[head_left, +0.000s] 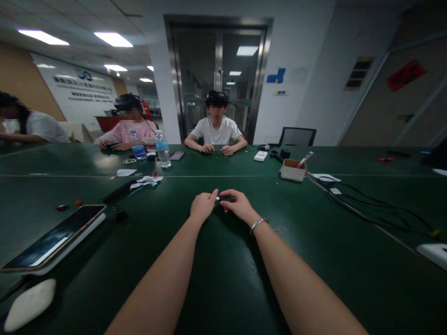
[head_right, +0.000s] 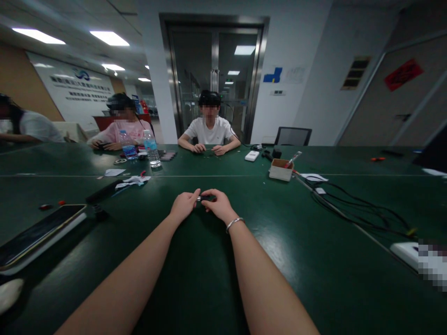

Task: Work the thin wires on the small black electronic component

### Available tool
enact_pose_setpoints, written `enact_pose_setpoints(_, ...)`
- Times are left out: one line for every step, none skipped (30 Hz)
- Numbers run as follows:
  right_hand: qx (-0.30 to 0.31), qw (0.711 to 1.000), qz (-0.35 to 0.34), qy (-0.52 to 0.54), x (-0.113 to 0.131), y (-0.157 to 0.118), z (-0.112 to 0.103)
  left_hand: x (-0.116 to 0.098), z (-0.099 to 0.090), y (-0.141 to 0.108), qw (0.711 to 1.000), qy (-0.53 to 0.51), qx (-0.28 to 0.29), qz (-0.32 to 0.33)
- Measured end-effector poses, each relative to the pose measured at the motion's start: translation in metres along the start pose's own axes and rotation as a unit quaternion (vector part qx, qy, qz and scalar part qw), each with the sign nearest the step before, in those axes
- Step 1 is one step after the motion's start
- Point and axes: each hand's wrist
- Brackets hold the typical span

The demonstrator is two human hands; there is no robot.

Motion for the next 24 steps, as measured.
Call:
enact_pose_setpoints(-0.002, 1.000, -0.006, -0.007, -0.001, 0.000, 0.000, 0.001, 0.000, 0.001, 1.000, 0.000, 0.005, -0.002)
enact_pose_setpoints(-0.006, 1.000, -0.015, -0.016, -0.001, 0.000, 0.000, 0.002, 0.000, 0.003, 1.000, -0.002, 0.010, -0.007)
enact_pose_setpoints(-0.011, 0.999, -0.025, -0.028, -0.001, 0.001, 0.000, 0.003, 0.000, 0.005, 1.000, -0.005, 0.013, -0.013)
enact_pose_setpoints(-0.017, 0.998, -0.039, -0.042, 0.000, 0.001, 0.001, 0.004, 0.000, 0.008, 1.000, -0.008, 0.017, -0.021)
enact_pose_setpoints(-0.023, 0.996, -0.056, -0.059, 0.001, 0.001, 0.001, 0.006, 0.001, 0.011, 0.999, -0.014, 0.022, -0.030)
enact_pose_setpoints(-0.030, 0.994, -0.075, -0.080, 0.003, 0.000, 0.002, 0.008, 0.001, 0.014, 0.998, -0.023, 0.028, -0.041)
enact_pose_setpoints(-0.036, 0.989, -0.097, -0.104, 0.005, 0.000, 0.003, 0.010, 0.002, 0.017, 0.997, -0.036, 0.036, -0.053)
enact_pose_setpoints(-0.041, 0.983, -0.119, -0.130, 0.007, 0.000, 0.004, 0.012, 0.003, 0.020, 0.995, -0.053, 0.045, -0.065)
enact_pose_setpoints(-0.045, 0.977, -0.139, -0.157, 0.010, -0.001, 0.004, 0.013, 0.003, 0.022, 0.993, -0.073, 0.053, -0.078)
enact_pose_setpoints(-0.047, 0.970, -0.157, -0.181, 0.012, -0.002, 0.005, 0.015, 0.003, 0.024, 0.990, -0.095, 0.062, -0.088)
enact_pose_setpoints(-0.047, 0.963, -0.173, -0.202, 0.014, -0.003, 0.005, 0.015, 0.004, 0.025, 0.986, -0.119, 0.070, -0.095)
enact_pose_setpoints(-0.046, 0.957, -0.187, -0.217, 0.016, -0.004, 0.006, 0.015, 0.003, 0.026, 0.982, -0.141, 0.078, -0.099)
enact_pose_setpoints(-0.043, 0.952, -0.200, -0.229, 0.018, -0.005, 0.006, 0.014, 0.003, 0.026, 0.978, -0.162, 0.085, -0.103)
enact_pose_setpoints(-0.039, 0.947, -0.211, -0.237, 0.019, -0.006, 0.007, 0.013, 0.003, 0.026, 0.974, -0.181, 0.089, -0.107)
enact_pose_setpoints(-0.034, 0.944, -0.222, -0.243, 0.020, -0.007, 0.007, 0.012, 0.002, 0.025, 0.970, -0.198, 0.090, -0.109)
enact_pose_setpoints(-0.028, 0.941, -0.229, -0.249, 0.020, -0.007, 0.007, 0.011, 0.002, 0.025, 0.967, -0.209, 0.087, -0.114)
enact_pose_setpoints(-0.023, 0.939, -0.233, -0.253, 0.020, -0.008, 0.008, 0.010, 0.001, 0.024, 0.967, -0.211, 0.080, -0.117)
enact_pose_setpoints(-0.019, 0.938, -0.233, -0.257, 0.019, -0.008, 0.008, 0.009, 0.001, 0.023, 0.970, -0.203, 0.070, -0.117)
enact_pose_setpoints(-0.015, 0.938, -0.229, -0.259, 0.019, -0.008, 0.008, 0.010, 0.002, 0.022, 0.975, -0.185, 0.058, -0.111)
enact_pose_setpoints(-0.013, 0.939, -0.224, -0.260, 0.018, -0.008, 0.008, 0.010, 0.002, 0.021, 0.981, -0.158, 0.045, -0.100)
enact_pose_setpoints(-0.013, 0.941, -0.218, -0.260, 0.017, -0.007, 0.008, 0.011, 0.003, 0.020, 0.988, -0.127, 0.031, -0.084)
enact_pose_setpoints(-0.014, 0.942, -0.213, -0.258, 0.016, -0.007, 0.008, 0.012, 0.004, 0.019, 0.993, -0.098, 0.021, -0.067)
enact_pose_setpoints(-0.015, 0.944, -0.209, -0.256, 0.014, -0.007, 0.008, 0.013, 0.004, 0.019, 0.995, -0.076, 0.017, -0.054)
enact_pose_setpoints(-0.017, 0.945, -0.206, -0.252, 0.012, -0.006, 0.007, 0.013, 0.004, 0.019, 0.997, -0.063, 0.022, -0.049)
Point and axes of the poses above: each hand's wrist, its own y-axis towards the middle knuckle, its own z-axis out of the palm, x = y × z, and after that the axes turned 1 degree about y, right-handed
